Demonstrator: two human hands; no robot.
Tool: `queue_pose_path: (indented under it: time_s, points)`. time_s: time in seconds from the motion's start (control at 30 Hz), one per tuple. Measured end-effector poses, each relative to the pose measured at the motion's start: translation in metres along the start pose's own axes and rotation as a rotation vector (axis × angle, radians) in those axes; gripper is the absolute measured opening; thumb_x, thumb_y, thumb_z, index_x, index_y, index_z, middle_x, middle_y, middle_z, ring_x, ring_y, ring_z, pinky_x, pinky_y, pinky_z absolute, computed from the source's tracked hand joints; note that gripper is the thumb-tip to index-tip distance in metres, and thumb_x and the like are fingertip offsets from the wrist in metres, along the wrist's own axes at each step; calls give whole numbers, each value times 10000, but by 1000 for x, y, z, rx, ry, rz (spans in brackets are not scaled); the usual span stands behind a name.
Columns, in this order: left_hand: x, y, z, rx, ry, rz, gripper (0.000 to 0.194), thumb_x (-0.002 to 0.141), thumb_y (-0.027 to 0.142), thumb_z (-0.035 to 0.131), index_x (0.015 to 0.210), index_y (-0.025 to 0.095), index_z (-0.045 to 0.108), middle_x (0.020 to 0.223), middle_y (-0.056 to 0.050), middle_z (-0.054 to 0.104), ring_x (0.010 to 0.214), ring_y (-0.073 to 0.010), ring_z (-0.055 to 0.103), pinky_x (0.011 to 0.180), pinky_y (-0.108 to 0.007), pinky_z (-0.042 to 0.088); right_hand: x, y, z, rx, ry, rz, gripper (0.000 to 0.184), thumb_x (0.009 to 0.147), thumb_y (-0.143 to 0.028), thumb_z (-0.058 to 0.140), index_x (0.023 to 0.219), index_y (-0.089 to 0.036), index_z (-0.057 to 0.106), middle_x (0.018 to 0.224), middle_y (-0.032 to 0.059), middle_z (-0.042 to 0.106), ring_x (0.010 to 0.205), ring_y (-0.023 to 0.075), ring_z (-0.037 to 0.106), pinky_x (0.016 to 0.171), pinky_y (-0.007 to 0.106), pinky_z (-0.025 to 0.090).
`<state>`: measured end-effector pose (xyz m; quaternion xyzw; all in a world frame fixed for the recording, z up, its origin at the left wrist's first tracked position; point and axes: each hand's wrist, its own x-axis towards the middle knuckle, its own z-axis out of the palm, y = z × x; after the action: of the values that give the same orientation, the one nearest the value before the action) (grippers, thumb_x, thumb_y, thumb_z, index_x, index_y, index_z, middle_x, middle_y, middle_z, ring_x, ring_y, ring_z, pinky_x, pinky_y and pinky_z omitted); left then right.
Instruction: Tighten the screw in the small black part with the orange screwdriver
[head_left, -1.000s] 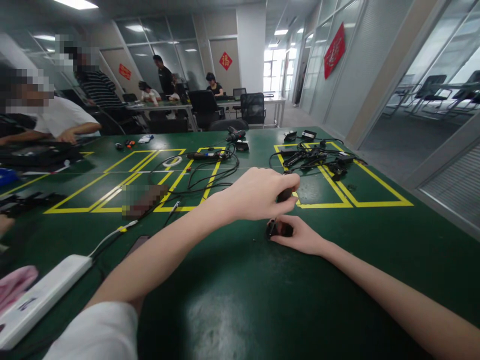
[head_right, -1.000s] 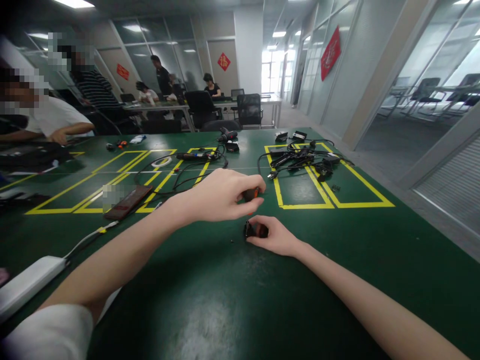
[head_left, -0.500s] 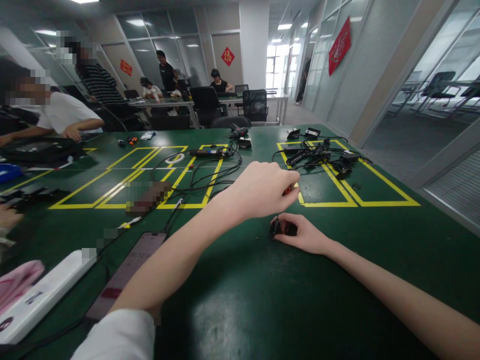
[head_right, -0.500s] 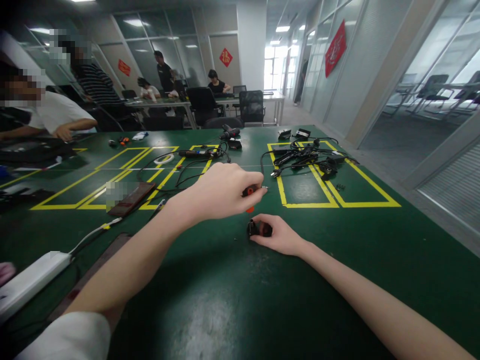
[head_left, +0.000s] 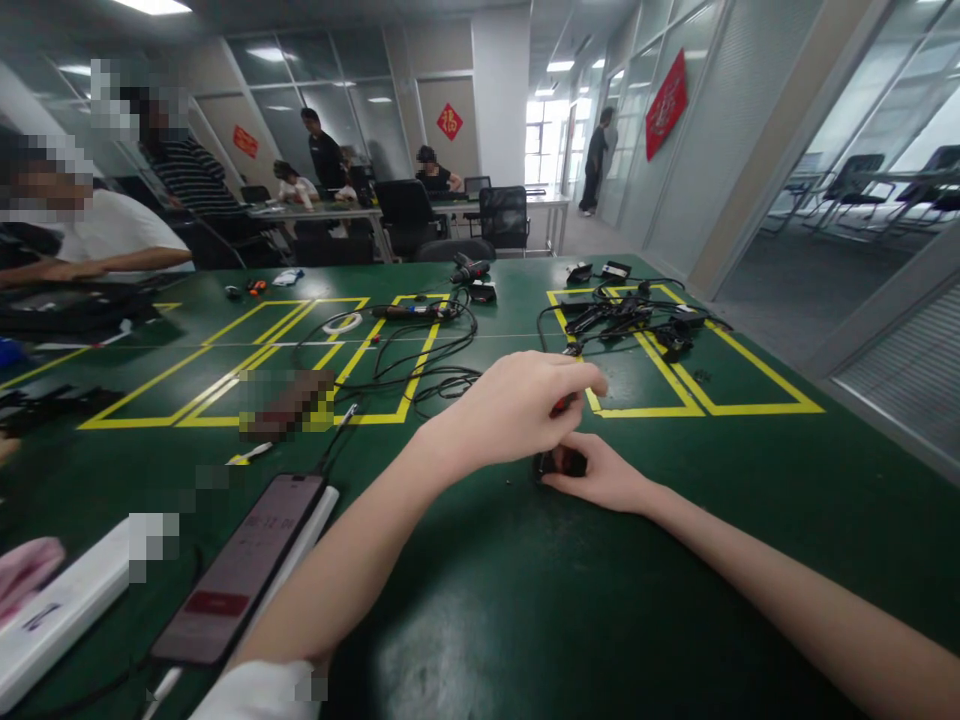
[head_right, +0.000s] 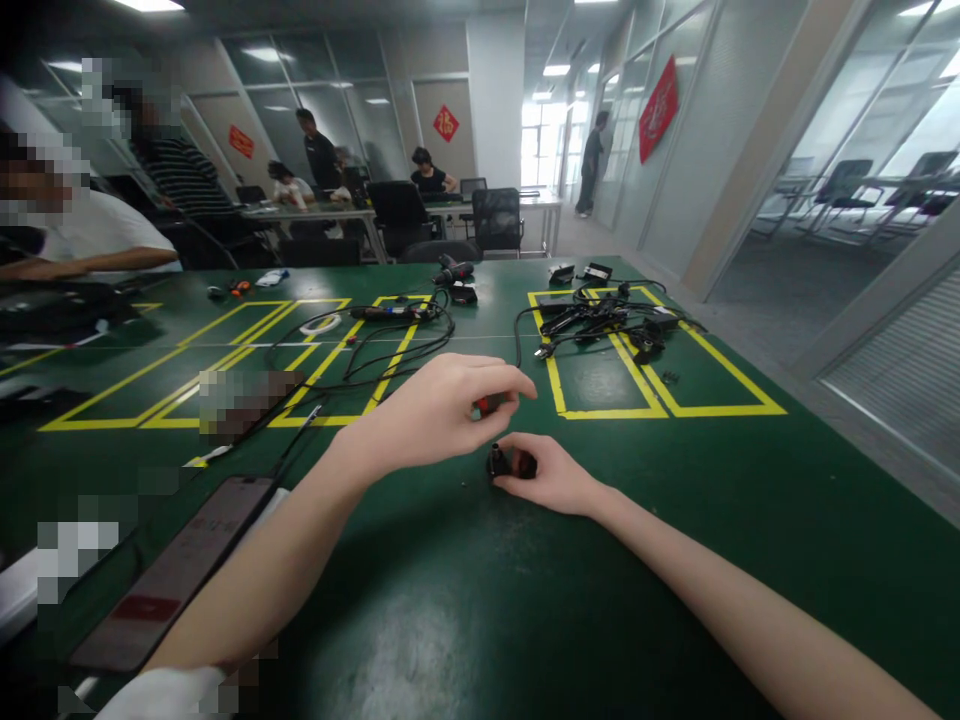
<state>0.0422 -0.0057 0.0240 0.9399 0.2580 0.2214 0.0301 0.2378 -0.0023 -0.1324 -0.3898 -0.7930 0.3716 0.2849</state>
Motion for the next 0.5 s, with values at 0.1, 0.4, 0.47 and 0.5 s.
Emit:
queue_pose_path:
  time_s: [0.1,0.4,0.47,0.5]
  points:
    - [-2,-1,-5,-33,-16,-20,318,845,119,536,1112,171,701,941,-59,735,832,-192,662,696,-285,485,0,2,0,-4,16,-18,208,816,-293,765,984,-197,690,753,-8,644,664,173,580,630,286,464]
    - [-7,-1,-8,77,25,-78,344,940,150,477,1209,217,681,1201,-88,627,829,-161,641,710,-278,486,0,1,0,6,-1,-39,278,824,-279,761,1075,-185,686,803,-2,654,709,176,600,666,288,469]
    - [-6,0,-7,120,16,-88,301,933,192,506,1176,214,682,1118,-69,646,808,-167,634,690,-281,473,0,1,0,9,1,-41,266,820,-285,767,1054,-187,687,790,-6,649,696,173,592,659,286,465]
    - [-6,1,-7,134,10,-87,297,907,196,531,1162,208,681,1091,-65,649,813,-175,631,688,-284,470,0,2,0,11,3,-44,254,818,-287,769,1037,-188,686,782,-9,645,684,170,585,653,286,463]
